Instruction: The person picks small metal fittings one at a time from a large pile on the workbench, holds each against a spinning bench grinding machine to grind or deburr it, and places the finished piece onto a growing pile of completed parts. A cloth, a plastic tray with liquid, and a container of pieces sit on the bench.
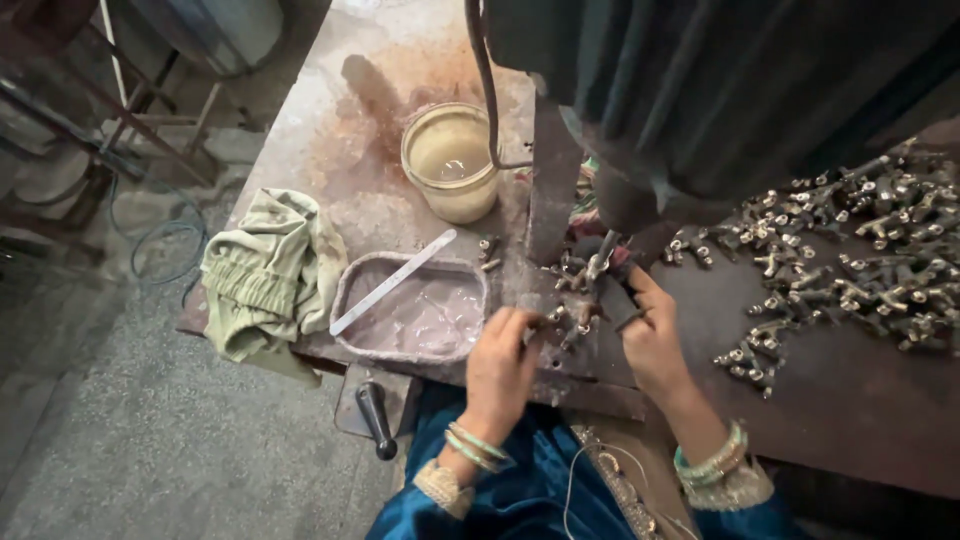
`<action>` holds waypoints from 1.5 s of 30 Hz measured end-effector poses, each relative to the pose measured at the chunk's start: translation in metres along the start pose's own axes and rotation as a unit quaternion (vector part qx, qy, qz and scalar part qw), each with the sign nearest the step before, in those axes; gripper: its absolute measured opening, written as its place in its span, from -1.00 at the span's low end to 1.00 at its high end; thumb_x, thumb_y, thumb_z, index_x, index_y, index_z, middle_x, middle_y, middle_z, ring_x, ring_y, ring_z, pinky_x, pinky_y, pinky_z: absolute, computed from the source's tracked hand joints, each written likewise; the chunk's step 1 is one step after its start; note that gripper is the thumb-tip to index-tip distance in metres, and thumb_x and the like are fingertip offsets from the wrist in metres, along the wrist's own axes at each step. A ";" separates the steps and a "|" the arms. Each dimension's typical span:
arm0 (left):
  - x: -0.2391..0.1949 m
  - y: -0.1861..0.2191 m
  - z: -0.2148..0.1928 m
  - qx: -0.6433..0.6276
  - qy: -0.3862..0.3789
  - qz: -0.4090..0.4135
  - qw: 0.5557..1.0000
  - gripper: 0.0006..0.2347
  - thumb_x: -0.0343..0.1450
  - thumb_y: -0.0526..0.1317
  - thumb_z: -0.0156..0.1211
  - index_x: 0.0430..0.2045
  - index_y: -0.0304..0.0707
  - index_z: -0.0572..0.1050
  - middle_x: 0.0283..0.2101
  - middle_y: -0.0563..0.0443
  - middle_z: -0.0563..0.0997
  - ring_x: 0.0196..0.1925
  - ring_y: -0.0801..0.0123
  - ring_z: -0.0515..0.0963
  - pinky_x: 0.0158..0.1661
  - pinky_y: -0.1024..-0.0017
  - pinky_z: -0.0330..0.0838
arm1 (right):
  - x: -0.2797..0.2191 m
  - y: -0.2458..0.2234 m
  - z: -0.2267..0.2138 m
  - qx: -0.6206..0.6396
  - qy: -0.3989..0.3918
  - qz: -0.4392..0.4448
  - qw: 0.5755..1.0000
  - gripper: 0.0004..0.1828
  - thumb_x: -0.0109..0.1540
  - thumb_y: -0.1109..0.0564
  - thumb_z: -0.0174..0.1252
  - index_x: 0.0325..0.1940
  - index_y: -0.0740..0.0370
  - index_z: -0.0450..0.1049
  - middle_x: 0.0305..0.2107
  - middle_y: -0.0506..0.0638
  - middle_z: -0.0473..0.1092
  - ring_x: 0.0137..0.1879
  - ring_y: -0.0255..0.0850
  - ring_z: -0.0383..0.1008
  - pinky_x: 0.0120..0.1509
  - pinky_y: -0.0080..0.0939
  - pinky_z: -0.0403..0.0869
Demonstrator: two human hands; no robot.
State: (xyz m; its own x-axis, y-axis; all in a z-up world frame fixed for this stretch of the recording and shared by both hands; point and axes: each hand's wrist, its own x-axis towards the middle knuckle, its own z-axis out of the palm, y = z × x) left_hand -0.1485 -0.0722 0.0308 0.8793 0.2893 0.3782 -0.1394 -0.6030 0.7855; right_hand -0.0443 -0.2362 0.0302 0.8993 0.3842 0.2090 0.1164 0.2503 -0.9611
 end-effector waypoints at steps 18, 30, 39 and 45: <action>-0.002 -0.014 -0.010 -0.456 -0.060 -0.329 0.825 -0.72 0.45 -0.27 0.18 0.05 -0.25 0.49 -0.13 0.10 0.65 -0.15 0.48 0.61 -0.20 0.44 0.57 | -0.003 -0.009 0.015 -0.015 0.031 0.004 0.999 -0.50 0.26 0.38 -0.13 0.28 0.37 0.41 -0.15 -0.06 0.50 -0.11 -0.35 0.49 0.00 -0.34 0.49; -0.009 0.012 -0.014 -0.465 0.002 -0.341 0.817 -0.68 0.39 -0.40 0.28 0.05 -0.36 0.52 -0.17 -0.09 0.69 -0.17 0.40 0.69 -0.15 0.45 0.60 | -0.002 0.008 0.006 0.017 0.041 0.004 0.999 -0.54 0.28 0.42 -0.16 0.22 0.39 0.45 -0.12 -0.03 0.50 -0.09 -0.33 0.49 0.03 -0.34 0.47; 0.048 0.075 -0.043 -0.151 0.106 0.190 0.964 -0.69 0.44 -0.46 0.30 0.08 -0.32 0.53 0.00 -0.14 0.66 0.01 0.18 0.71 -0.01 0.39 0.65 | 0.005 0.058 -0.046 -0.045 -0.032 0.045 0.997 -0.44 0.24 0.42 -0.03 0.35 0.34 0.38 0.00 -0.03 0.50 0.08 -0.27 0.47 0.18 -0.31 0.43; 0.043 0.009 -0.005 0.079 -0.029 0.104 0.991 -0.65 0.37 -0.39 0.29 0.07 -0.13 0.58 -0.11 -0.12 0.65 -0.08 0.09 0.67 -0.13 0.27 0.55 | -0.010 0.136 -0.104 -0.138 -0.009 0.013 0.990 -0.35 0.13 0.43 -0.01 0.35 0.41 0.26 0.18 0.04 0.35 0.28 -0.20 0.36 0.36 -0.22 0.32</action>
State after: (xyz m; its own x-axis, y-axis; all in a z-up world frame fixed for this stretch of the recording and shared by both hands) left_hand -0.1140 -0.0615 0.0564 0.8644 0.1052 0.4916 -0.2523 -0.7551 0.6052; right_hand 0.0061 -0.2988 -0.1213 0.8963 0.4031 0.1847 0.2066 -0.0110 -0.9784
